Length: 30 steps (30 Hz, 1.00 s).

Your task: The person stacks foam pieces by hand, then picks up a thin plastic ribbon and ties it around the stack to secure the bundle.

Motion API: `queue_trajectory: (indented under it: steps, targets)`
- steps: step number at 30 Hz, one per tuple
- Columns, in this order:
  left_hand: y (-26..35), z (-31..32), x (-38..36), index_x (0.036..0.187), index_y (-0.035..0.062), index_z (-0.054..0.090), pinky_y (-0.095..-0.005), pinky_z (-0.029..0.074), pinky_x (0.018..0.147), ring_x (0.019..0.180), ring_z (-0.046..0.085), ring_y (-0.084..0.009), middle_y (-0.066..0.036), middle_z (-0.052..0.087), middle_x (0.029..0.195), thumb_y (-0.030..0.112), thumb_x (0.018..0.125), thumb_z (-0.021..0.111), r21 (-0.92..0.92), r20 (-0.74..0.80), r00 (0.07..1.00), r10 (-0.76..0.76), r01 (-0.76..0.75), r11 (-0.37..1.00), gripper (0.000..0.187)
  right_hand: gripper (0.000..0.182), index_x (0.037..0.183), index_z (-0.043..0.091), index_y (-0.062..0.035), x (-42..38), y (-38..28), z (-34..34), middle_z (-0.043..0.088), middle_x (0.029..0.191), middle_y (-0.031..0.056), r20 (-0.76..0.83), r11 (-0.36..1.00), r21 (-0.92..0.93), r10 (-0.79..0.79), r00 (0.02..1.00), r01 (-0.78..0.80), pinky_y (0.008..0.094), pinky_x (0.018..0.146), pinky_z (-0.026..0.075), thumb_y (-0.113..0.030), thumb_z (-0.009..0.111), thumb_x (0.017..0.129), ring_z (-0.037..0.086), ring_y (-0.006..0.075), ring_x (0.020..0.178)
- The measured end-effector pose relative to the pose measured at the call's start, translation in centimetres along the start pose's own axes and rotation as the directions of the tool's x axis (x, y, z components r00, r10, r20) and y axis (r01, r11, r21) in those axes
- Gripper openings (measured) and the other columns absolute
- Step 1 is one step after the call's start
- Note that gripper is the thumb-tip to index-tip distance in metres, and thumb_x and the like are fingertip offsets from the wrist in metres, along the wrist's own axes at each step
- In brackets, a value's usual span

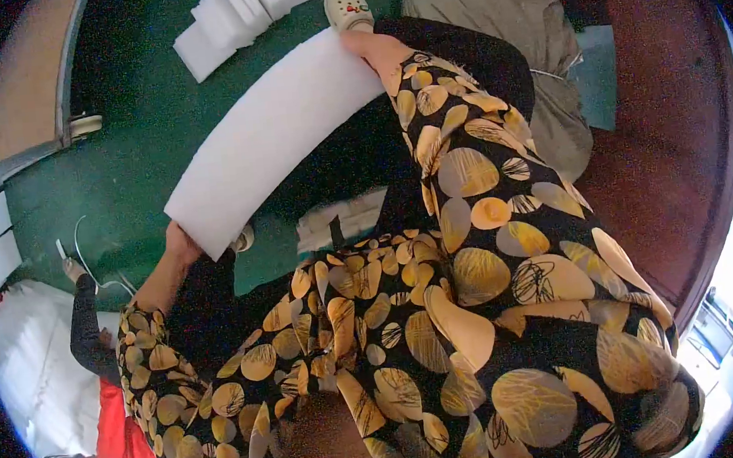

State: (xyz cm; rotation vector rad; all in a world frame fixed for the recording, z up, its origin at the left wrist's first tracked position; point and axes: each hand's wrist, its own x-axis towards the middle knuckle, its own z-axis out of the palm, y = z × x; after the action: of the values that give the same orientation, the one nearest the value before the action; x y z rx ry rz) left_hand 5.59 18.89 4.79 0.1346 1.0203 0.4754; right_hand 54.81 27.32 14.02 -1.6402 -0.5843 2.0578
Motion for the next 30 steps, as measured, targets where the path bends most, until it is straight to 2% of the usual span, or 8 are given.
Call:
queue_trajectory:
  steps: [5,7,11,14,19,25,29,30]
  targets:
    - [0.2,3.6,-2.2,0.132,0.0058,0.039,-0.0473,0.042,0.095,0.115,0.050,-0.0303,-0.013,0.049,0.130,0.037,0.096,0.032,0.042,-0.129,0.991,0.023,-0.017,0.999,0.048,0.032,0.109,0.059,-0.0052,0.4,0.8,0.2,0.065,0.095,0.0080,0.002,1.000,-0.007,0.025,1.000,-0.025,0.0362,0.074,0.051,-0.029,0.046,0.091,0.063,0.0183,0.083]
    - [-0.1,2.3,-1.3,0.130,0.0054,0.041,-0.0467,0.045,0.092,0.112,0.053,-0.0289,-0.013,0.051,0.127,0.034,0.095,0.035,0.033,-0.038,0.998,0.044,-0.043,0.999,0.046,0.032,0.109,0.059,-0.0052,0.6,0.9,-0.1,0.065,0.096,0.0080,-0.006,0.999,-0.012,0.037,0.999,-0.037,0.0362,0.074,0.051,-0.029,0.046,0.091,0.063,0.0183,0.083]
    - [-0.3,0.6,-0.9,0.128,0.0052,0.044,-0.0459,0.046,0.091,0.111,0.054,-0.0276,-0.013,0.053,0.125,0.034,0.095,0.037,0.023,-0.015,0.997,0.072,-0.072,0.997,0.045,0.033,0.109,0.059,-0.0052,1.0,1.5,0.7,0.065,0.096,0.0079,-0.012,0.998,-0.015,0.068,0.998,-0.069,0.0360,0.074,0.051,-0.029,0.046,0.091,0.063,0.0183,0.083]
    - [0.4,2.4,-1.4,0.127,0.0053,0.045,-0.0451,0.046,0.092,0.111,0.054,-0.0270,-0.012,0.053,0.125,0.036,0.094,0.038,0.015,0.011,1.000,0.025,-0.025,1.000,0.045,0.033,0.109,0.059,-0.0053,0.5,1.4,0.6,0.065,0.096,0.0079,-0.027,0.997,-0.019,0.079,0.997,-0.080,0.0360,0.074,0.051,-0.029,0.046,0.091,0.063,0.0183,0.083]
    - [0.5,3.4,-1.7,0.124,0.0063,0.048,-0.0445,0.046,0.091,0.108,0.056,-0.0256,-0.010,0.056,0.121,0.037,0.094,0.036,-0.125,0.138,0.990,-0.036,0.053,0.991,0.045,0.033,0.110,0.059,-0.0053,-0.3,1.6,-0.4,0.065,0.096,0.0079,-0.037,0.996,-0.013,0.085,0.996,-0.086,0.0358,0.074,0.051,-0.029,0.046,0.091,0.063,0.0183,0.084]
    - [0.0,3.6,-2.1,0.123,0.0075,0.050,-0.0430,0.046,0.091,0.108,0.056,-0.0249,-0.009,0.056,0.120,0.039,0.094,0.036,-0.110,0.017,1.000,0.003,-0.002,0.994,0.045,0.033,0.110,0.059,-0.0054,0.0,2.4,-1.0,0.065,0.097,0.0079,-0.045,0.992,-0.006,0.124,0.991,-0.124,0.0357,0.074,0.051,-0.030,0.047,0.091,0.063,0.0183,0.084]
    - [-1.3,2.8,-1.2,0.123,0.0073,0.049,-0.0425,0.047,0.090,0.107,0.056,-0.0249,-0.009,0.056,0.120,0.040,0.093,0.037,-0.164,0.121,0.992,0.036,-0.016,0.986,0.046,0.034,0.111,0.059,-0.0055,-0.8,3.4,-1.9,0.065,0.097,0.0078,-0.058,0.990,0.002,0.141,0.988,-0.141,0.0355,0.075,0.051,-0.030,0.047,0.091,0.063,0.0183,0.084]
    - [-1.7,2.5,-1.0,0.123,0.0074,0.050,-0.0441,0.047,0.089,0.105,0.057,-0.0262,-0.010,0.057,0.119,0.041,0.094,0.035,-0.201,0.095,0.995,0.034,-0.014,0.979,0.047,0.034,0.111,0.059,-0.0055,-0.8,3.2,-1.9,0.065,0.097,0.0078,-0.054,0.989,0.007,0.147,0.988,-0.147,0.0355,0.075,0.051,-0.030,0.047,0.091,0.063,0.0183,0.084]
